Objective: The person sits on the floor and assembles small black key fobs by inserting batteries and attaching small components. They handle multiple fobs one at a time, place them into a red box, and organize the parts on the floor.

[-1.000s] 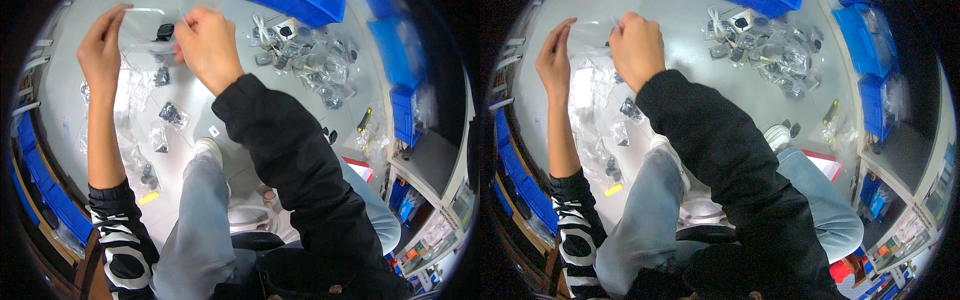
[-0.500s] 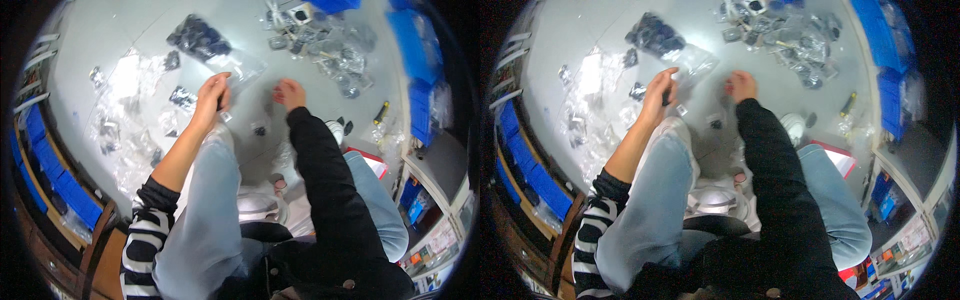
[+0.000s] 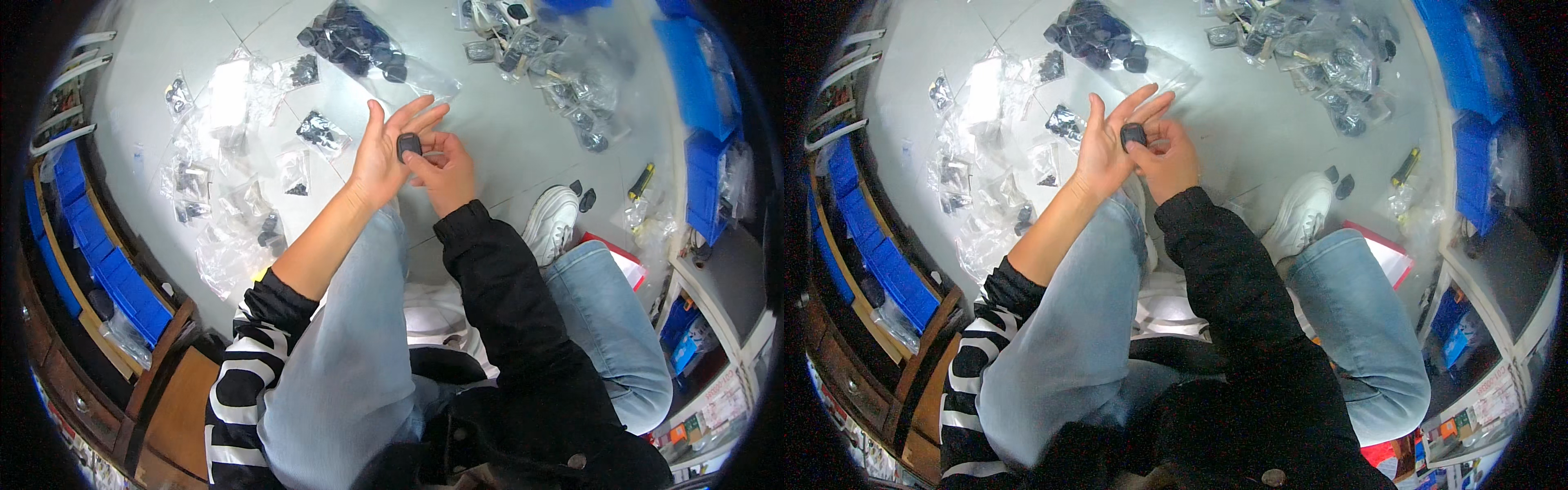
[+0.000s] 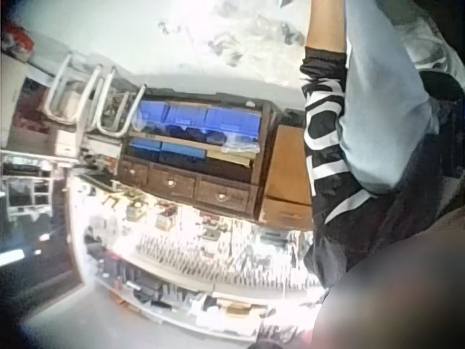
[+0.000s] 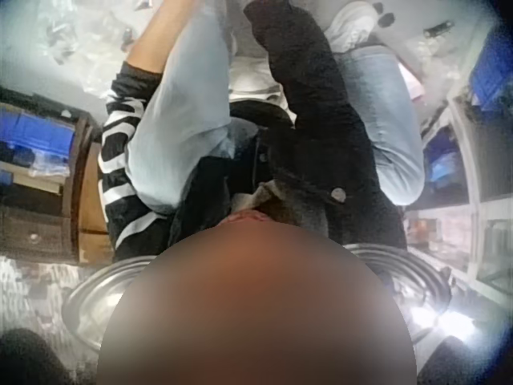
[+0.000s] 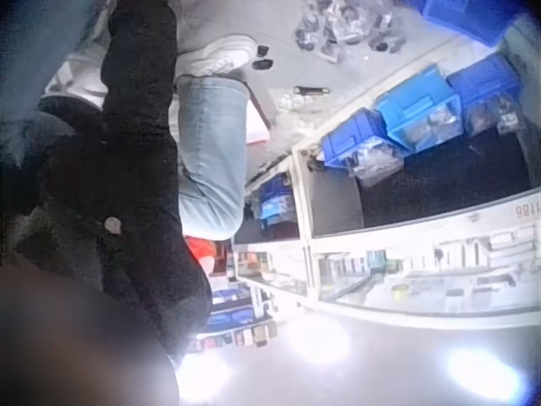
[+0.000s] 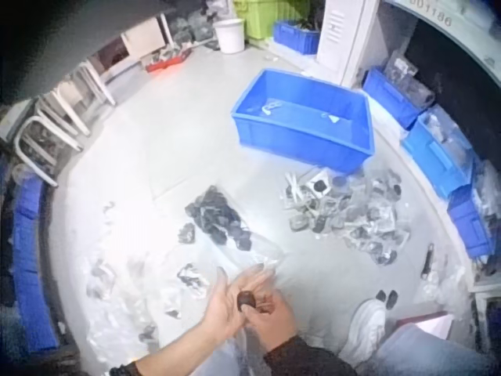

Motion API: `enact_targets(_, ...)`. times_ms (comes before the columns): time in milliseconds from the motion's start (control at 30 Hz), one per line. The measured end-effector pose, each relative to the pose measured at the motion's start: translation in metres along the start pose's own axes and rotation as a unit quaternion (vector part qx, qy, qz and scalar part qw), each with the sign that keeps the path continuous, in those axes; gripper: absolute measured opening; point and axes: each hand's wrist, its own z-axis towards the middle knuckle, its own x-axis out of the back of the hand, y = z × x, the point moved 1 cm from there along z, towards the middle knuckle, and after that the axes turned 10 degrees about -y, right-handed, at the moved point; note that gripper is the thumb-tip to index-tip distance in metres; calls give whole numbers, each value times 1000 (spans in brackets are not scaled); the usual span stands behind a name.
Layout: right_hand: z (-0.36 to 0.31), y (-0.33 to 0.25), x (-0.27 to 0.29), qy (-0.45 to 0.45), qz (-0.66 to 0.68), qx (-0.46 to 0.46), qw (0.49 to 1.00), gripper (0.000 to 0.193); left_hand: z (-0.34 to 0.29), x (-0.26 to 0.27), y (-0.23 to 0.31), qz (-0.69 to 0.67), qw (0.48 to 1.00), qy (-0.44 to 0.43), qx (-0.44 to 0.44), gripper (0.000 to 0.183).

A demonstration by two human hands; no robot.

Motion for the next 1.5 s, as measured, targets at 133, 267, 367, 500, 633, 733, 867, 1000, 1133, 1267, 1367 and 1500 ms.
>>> enact_targets(133, -1, 13, 15, 16, 130, -83, 988, 28, 0, 18, -24, 130, 989, 67, 12, 68)
enact_targets(267, 3, 20, 51, 27, 284, -76, 955, 26, 2, 41, -27, 361, 925, 109, -42, 31)
enact_targets(367, 18, 31, 66, 84, 187, -114, 972, 24, 0, 51, -22, 466, 859, 200, -66, 15)
enact_targets(500, 67, 41, 61, 79, 113, -119, 983, 24, -4, 58, -14, 612, 754, 211, -108, 15)
enact_targets(633, 93, 43, 53, 24, 117, -30, 992, 23, -9, 68, -16, 603, 762, 219, -85, 15)
enact_targets(733, 76, 57, 80, 103, 13, -96, 990, 21, -12, 77, -20, 598, 768, 221, -65, 16)
enact_targets(867, 33, 93, 161, 209, -52, -94, 972, 13, -18, 86, -21, 631, 751, 192, -27, 17)
enact_targets(1000, 0, 99, 277, 344, -177, -93, 917, 11, -52, 67, 13, 560, 810, 172, -22, 16)
enact_targets(1133, 11, 75, 355, 448, -256, -6, 857, 18, -116, -4, 92, 577, 795, 186, 14, 20)
enact_targets(1267, 40, 44, 366, 432, -355, 33, 829, 51, -181, -118, 152, 738, 612, 282, -42, 16)
enact_targets(1367, 54, 30, 353, 433, -406, -26, 805, 75, -202, -181, 134, 760, 569, 280, -144, 15)
enact_targets(1500, 53, 23, 350, 396, -416, -87, 814, 68, -181, -208, 85, 807, 561, 185, -33, 16)
